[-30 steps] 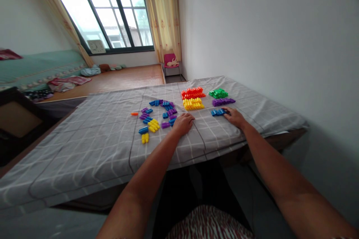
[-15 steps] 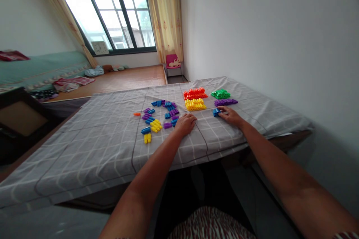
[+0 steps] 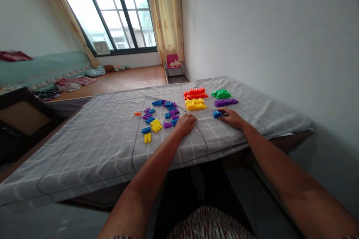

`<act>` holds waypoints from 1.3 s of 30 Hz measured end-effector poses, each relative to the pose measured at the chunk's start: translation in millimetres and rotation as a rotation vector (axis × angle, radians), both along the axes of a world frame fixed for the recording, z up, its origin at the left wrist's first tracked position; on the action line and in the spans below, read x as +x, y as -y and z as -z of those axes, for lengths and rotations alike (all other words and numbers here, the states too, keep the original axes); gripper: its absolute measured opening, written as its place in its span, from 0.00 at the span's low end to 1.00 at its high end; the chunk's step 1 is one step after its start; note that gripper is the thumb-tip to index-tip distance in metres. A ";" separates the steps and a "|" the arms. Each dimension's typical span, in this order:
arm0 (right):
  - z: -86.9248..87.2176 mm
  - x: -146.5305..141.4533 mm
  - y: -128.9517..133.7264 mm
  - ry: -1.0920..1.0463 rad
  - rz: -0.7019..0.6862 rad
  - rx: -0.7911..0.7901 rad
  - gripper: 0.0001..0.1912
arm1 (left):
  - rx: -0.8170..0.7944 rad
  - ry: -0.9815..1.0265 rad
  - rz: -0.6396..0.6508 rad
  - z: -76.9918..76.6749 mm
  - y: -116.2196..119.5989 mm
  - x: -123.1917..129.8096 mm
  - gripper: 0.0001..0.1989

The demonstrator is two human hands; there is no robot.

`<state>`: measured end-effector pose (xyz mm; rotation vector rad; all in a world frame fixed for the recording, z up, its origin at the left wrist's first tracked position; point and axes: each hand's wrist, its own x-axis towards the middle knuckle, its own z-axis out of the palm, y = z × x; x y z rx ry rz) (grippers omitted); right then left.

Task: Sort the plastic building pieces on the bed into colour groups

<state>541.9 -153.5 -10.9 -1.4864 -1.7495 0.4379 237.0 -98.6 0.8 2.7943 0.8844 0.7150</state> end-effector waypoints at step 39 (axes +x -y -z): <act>24.0 38.6 -0.4 -0.265 0.301 0.050 0.15 | -0.083 -0.029 -0.436 -15.8 -127.7 -122.2 0.22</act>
